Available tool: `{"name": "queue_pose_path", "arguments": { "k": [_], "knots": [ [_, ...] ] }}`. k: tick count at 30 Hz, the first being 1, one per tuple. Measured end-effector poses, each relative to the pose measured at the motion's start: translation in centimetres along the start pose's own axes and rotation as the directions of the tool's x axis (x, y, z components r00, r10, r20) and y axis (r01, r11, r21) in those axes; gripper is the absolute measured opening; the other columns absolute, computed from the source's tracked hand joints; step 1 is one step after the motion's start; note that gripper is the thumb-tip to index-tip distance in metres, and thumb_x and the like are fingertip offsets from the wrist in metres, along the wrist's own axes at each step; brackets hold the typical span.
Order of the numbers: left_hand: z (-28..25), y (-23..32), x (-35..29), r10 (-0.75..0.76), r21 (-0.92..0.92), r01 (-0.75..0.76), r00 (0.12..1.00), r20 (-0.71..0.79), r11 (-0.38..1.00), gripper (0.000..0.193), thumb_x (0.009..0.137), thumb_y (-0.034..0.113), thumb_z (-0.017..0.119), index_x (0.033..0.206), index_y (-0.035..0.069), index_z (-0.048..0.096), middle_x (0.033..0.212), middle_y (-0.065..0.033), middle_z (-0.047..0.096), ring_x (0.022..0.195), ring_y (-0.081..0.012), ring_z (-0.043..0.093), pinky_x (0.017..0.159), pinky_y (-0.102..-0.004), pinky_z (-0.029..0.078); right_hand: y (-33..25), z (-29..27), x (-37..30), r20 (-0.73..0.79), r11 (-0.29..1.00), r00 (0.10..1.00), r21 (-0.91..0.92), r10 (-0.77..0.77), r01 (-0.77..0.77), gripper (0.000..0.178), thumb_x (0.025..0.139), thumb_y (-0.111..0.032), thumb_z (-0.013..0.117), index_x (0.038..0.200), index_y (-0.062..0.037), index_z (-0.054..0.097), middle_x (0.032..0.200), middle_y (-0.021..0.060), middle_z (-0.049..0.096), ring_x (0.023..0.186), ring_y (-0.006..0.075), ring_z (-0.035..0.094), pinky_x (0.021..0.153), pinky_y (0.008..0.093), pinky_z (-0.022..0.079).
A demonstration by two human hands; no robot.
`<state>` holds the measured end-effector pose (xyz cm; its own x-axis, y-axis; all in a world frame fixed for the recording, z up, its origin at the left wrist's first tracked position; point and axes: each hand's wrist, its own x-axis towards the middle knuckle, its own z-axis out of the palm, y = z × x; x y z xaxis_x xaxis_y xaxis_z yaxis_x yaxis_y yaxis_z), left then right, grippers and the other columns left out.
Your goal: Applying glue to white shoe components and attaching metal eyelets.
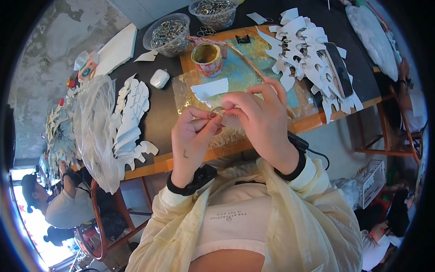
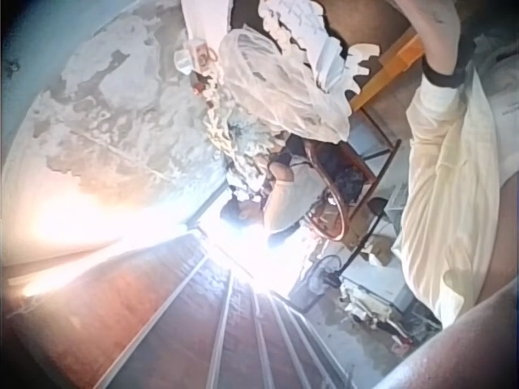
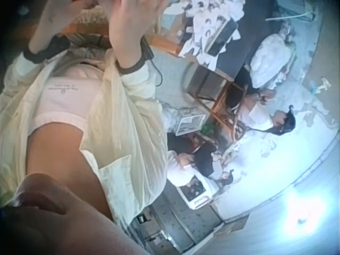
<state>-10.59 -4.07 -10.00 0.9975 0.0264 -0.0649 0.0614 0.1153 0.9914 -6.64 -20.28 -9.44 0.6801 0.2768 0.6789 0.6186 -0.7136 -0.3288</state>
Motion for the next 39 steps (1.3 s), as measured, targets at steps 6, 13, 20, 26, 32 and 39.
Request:
{"name": "queue_pose_path", "arguments": {
  "k": [6, 13, 20, 26, 32, 39],
  "knots": [
    [0.0, 0.5, 0.3, -0.080, -0.090, 0.084, 0.996, 0.048, 0.992, 0.017, 0.092, 0.006, 0.063, 0.096, 0.000, 0.048, 0.090, -0.0130, 0.069, 0.083, -0.0138, 0.066, 0.072, -0.0238, 0.053, -0.8, -0.5, 0.3, -0.038, 0.998, 0.998, 0.026, -0.054, 0.055, 0.024, 0.065, -0.003, 0.072, 0.085, -0.0158, 0.069, 0.079, -0.0044, 0.066, 0.079, 0.0192, 0.054, 0.089, 0.0389, 0.040],
    [0.3, -0.4, 0.3, -0.214, -0.401, 0.187, 0.976, -0.024, 0.897, 0.015, 0.091, 0.007, 0.064, 0.094, 0.006, 0.049, 0.092, -0.0110, 0.068, 0.083, -0.0163, 0.068, 0.071, -0.0264, 0.056, -0.9, 0.8, 0.3, -0.146, 0.996, 0.989, 0.090, 0.017, -0.003, 0.023, 0.067, 0.001, 0.069, 0.083, -0.0164, 0.071, 0.082, -0.0042, 0.066, 0.075, 0.0189, 0.053, 0.080, 0.0364, 0.039],
    [-0.8, -0.8, 0.4, -0.212, -0.425, 0.175, 0.976, -0.040, 0.888, 0.016, 0.090, 0.008, 0.065, 0.094, 0.005, 0.050, 0.089, -0.0101, 0.068, 0.080, -0.0130, 0.066, 0.069, -0.0245, 0.055, -1.0, 1.5, 0.2, 0.092, 0.907, 0.977, 0.363, 0.194, -0.214, 0.009, 0.073, -0.006, 0.072, 0.078, -0.0117, 0.067, 0.081, -0.0003, 0.066, 0.080, 0.0215, 0.060, 0.096, 0.0438, 0.037],
    [-1.7, 0.0, 0.5, -0.092, -0.099, 0.087, 0.995, -0.043, 0.991, 0.014, 0.090, 0.007, 0.065, 0.091, 0.003, 0.051, 0.085, -0.0120, 0.070, 0.076, -0.0128, 0.067, 0.069, -0.0225, 0.054, 0.7, 1.4, 1.3, 0.141, 0.968, 0.989, 0.250, -0.049, 0.013, 0.016, 0.069, -0.015, 0.078, 0.078, -0.0137, 0.066, 0.078, -0.0005, 0.064, 0.080, 0.0191, 0.061, 0.104, 0.0480, 0.034],
    [-1.5, -0.1, 1.0, -0.191, -0.313, 0.172, 0.981, -0.032, 0.934, 0.016, 0.088, 0.002, 0.066, 0.092, 0.001, 0.051, 0.085, -0.0117, 0.068, 0.073, -0.0133, 0.067, 0.067, -0.0228, 0.056, 0.4, 1.5, 1.6, -0.056, 0.965, 0.990, 0.224, -0.130, 0.139, 0.017, 0.068, -0.011, 0.079, 0.078, -0.0114, 0.065, 0.076, -0.0005, 0.062, 0.080, 0.0193, 0.061, 0.102, 0.0467, 0.037],
    [-0.7, -0.5, 1.0, -0.178, -0.363, 0.140, 0.981, -0.073, 0.921, 0.011, 0.089, 0.002, 0.062, 0.089, 0.003, 0.051, 0.086, -0.0118, 0.068, 0.076, -0.0171, 0.069, 0.070, -0.0255, 0.057, 0.0, 2.4, 0.7, 0.165, 0.782, 0.944, 0.529, 0.286, -0.330, 0.020, 0.074, -0.003, 0.073, 0.091, -0.0066, 0.065, 0.089, 0.0057, 0.065, 0.088, 0.0258, 0.061, 0.095, 0.0446, 0.044]
  ]
}}
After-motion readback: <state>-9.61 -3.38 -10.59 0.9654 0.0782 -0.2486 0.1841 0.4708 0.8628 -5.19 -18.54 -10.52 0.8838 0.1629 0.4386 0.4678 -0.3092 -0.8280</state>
